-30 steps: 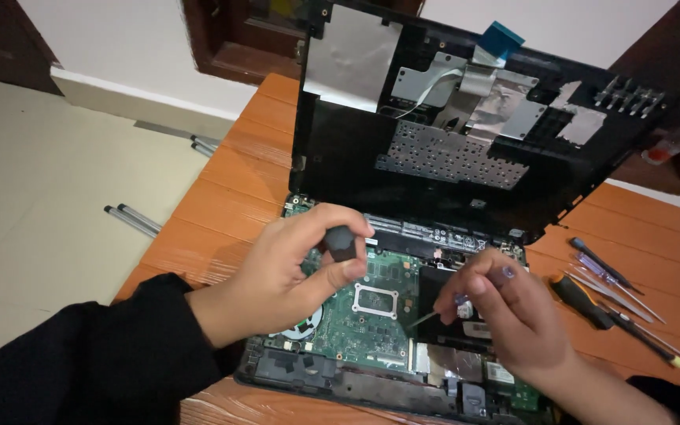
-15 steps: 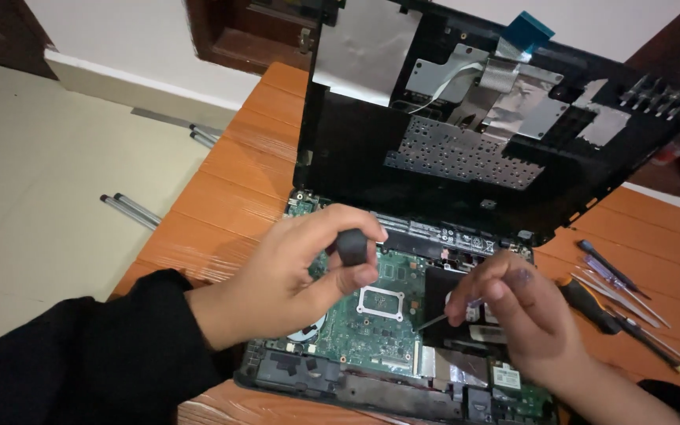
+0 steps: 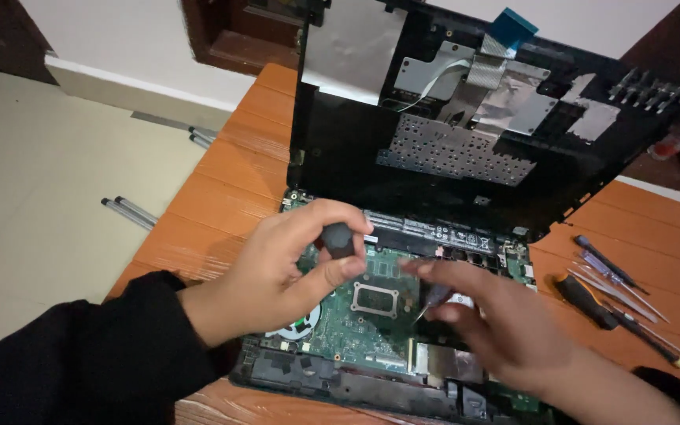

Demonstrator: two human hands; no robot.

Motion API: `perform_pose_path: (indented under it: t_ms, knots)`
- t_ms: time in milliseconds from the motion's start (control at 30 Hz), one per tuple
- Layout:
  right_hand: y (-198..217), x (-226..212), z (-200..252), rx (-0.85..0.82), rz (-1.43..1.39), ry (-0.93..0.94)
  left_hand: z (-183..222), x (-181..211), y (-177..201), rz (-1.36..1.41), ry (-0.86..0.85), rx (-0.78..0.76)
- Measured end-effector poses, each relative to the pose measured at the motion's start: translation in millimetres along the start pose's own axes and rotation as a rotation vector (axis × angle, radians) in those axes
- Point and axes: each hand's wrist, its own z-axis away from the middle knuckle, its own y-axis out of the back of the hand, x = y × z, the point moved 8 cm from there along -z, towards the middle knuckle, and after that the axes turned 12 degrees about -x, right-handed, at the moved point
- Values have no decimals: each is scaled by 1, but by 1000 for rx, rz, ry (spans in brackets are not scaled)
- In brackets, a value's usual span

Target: Disassembling a laptop by unscrewing the motherboard and disconnecting internal components.

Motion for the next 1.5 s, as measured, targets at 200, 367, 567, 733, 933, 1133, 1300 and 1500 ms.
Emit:
perform_pose_path:
  t_ms: [200, 367, 567, 733, 933, 1133, 1300, 1500]
  knots:
    - [40, -25, 2, 64, -76, -29, 0, 6, -1, -11, -51, -25]
    - [37, -28, 8, 122, 182, -114, -1, 1, -1, -18, 3, -19]
    - [34, -52, -6, 47, 19, 47, 0, 0, 1, 8, 32, 38]
    - [26, -45, 4, -52, -9, 65, 0, 1, 2, -9, 8, 47]
    - [30, -49, 4, 35, 204, 133, 2, -1, 1, 0, 2, 42]
    - [12, -30, 8, -15, 322, 101, 4, -4, -2, 24, 2, 11]
    - [9, -41, -4, -325, -107, -30, 4, -3, -3, -2, -1, 1]
    - [4, -25, -2, -195, -235, 41, 4, 2, -3, 16, -19, 7]
